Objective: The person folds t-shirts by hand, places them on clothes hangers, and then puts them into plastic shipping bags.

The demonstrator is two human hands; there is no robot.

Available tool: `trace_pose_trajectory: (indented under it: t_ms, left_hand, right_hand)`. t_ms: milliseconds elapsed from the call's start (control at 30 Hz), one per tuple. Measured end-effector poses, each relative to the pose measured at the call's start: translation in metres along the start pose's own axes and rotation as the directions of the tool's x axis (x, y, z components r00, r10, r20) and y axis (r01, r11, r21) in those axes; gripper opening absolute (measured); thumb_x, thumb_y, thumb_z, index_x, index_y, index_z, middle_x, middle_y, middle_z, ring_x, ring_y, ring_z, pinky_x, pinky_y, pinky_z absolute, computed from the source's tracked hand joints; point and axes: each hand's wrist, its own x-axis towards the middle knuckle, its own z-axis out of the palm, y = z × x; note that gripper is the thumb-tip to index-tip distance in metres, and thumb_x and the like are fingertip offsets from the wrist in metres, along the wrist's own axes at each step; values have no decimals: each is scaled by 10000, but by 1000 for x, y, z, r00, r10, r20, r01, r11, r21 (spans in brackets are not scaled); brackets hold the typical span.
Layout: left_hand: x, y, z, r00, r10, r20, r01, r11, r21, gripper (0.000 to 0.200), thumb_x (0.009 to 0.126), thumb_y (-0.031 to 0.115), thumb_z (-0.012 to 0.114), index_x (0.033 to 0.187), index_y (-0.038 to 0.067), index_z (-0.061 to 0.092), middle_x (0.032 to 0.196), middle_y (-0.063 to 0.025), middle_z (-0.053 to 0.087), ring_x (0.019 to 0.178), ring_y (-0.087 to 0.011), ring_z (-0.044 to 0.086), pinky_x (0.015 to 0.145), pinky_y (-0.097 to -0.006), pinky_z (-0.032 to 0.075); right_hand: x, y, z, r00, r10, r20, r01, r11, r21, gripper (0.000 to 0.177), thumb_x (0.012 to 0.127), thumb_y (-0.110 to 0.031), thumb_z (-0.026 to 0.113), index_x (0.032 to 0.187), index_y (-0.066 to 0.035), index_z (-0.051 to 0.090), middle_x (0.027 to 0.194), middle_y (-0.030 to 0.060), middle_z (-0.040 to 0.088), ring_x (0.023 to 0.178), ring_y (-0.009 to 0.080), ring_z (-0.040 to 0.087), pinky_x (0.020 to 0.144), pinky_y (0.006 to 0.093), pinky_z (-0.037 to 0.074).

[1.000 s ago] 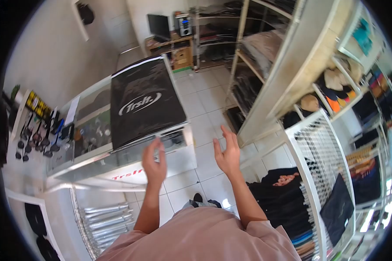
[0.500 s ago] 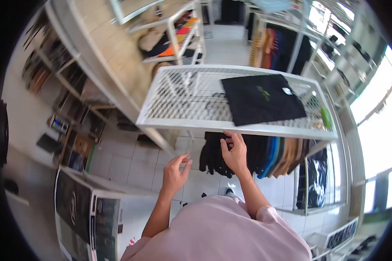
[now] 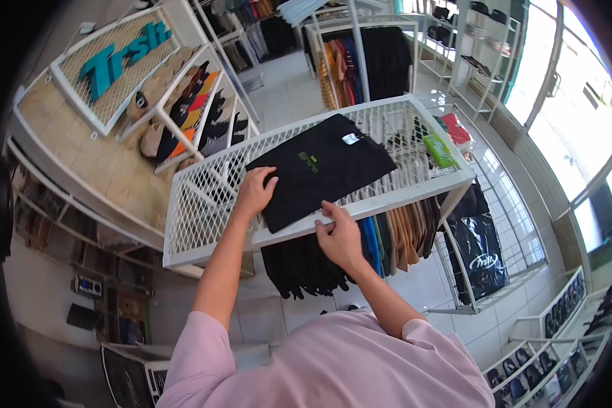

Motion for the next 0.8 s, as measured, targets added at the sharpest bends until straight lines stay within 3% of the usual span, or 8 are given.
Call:
trace_pose_trajectory:
  t_ms: [167, 233, 300, 333, 500, 600, 700, 800]
  left_hand:
    - [44, -82, 39, 995, -61, -77, 73, 983, 166, 472, 1042, 357, 661, 1379, 27, 689, 1367, -224, 696, 1273, -431, 637, 1093, -515, 497]
    - [46, -88, 33, 998, -32, -53, 42, 982, 183, 438, 1020, 306, 693, 1367, 39, 690, 1293, -211, 719, 1236, -426, 649, 1073, -521, 500]
    - [46, -88, 25, 994, -21, -110, 49, 966, 256, 390, 984, 236, 729, 1333, 63, 700, 1178, -184, 734, 1165, -410, 666, 1032, -531, 503]
    - [47, -78, 17, 993, -72, -93, 92, 968, 233, 363, 949, 170, 751, 1300, 87, 707, 1081, -153, 725, 1109, -395, 669, 995, -531, 501]
    - [7, -47, -22, 968, -247, -54, 253, 951, 179, 289, 919, 147, 777, 1202, 93, 756, 1020, -112, 729, 977, -345, 704, 887, -488, 541]
    - [-42, -21, -54, 935, -352, -32, 353, 926, 135, 300, 912, 143, 788, 1208, 99, 764, 957, -102, 736, 904, -328, 717, 834, -458, 555]
    - [-93, 16, -80, 899, -438, -3, 437, 895, 84, 328, 911, 144, 804, 1232, 89, 764, 881, -97, 730, 798, -286, 716, 777, -424, 562]
    - [-133, 51, -95, 873, -488, 16, 487, 869, -88, 367, 916, 169, 830, 1260, 66, 755, 840, -87, 719, 714, -228, 702, 718, -387, 562]
  right_hand:
    - [-6, -8, -3, 997, -11, 78, 7, 999, 48, 539, 924, -124, 776, 1422, 13, 624, 1299, 234, 703, 837, 266, 782, 851, 386, 612]
    - [-13, -5, -1, 996, 11, 90, -25, 988, 153, 538, 943, -141, 773, 1435, 7, 615, 1318, 229, 684, 840, 256, 781, 850, 380, 613]
    - [-19, -6, -3, 995, 17, 98, -29, 992, 124, 572, 958, -157, 770, 1473, -3, 574, 1318, 211, 683, 841, 253, 782, 841, 372, 615]
    - [-21, -7, -4, 994, 32, 102, -46, 990, 137, 586, 958, -157, 771, 1484, -6, 560, 1316, 209, 685, 844, 255, 783, 839, 372, 615]
    - [-19, -11, -1, 991, 108, 73, -121, 973, 198, 656, 946, -181, 789, 1517, -9, 514, 1224, 194, 722, 837, 266, 773, 821, 388, 617]
    - [-16, -19, 3, 994, 98, -48, -95, 994, 57, 686, 917, -178, 821, 1516, -30, 521, 1175, 182, 733, 842, 271, 759, 809, 397, 616]
    - [-6, -15, 3, 998, 40, -58, -39, 999, 26, 687, 883, -141, 855, 1497, -42, 564, 1123, 155, 733, 775, 215, 702, 745, 353, 593]
    - [10, -10, -7, 995, 3, -105, -8, 999, -45, 486, 868, -107, 841, 1330, -56, 699, 1066, 146, 758, 819, 270, 710, 763, 382, 585]
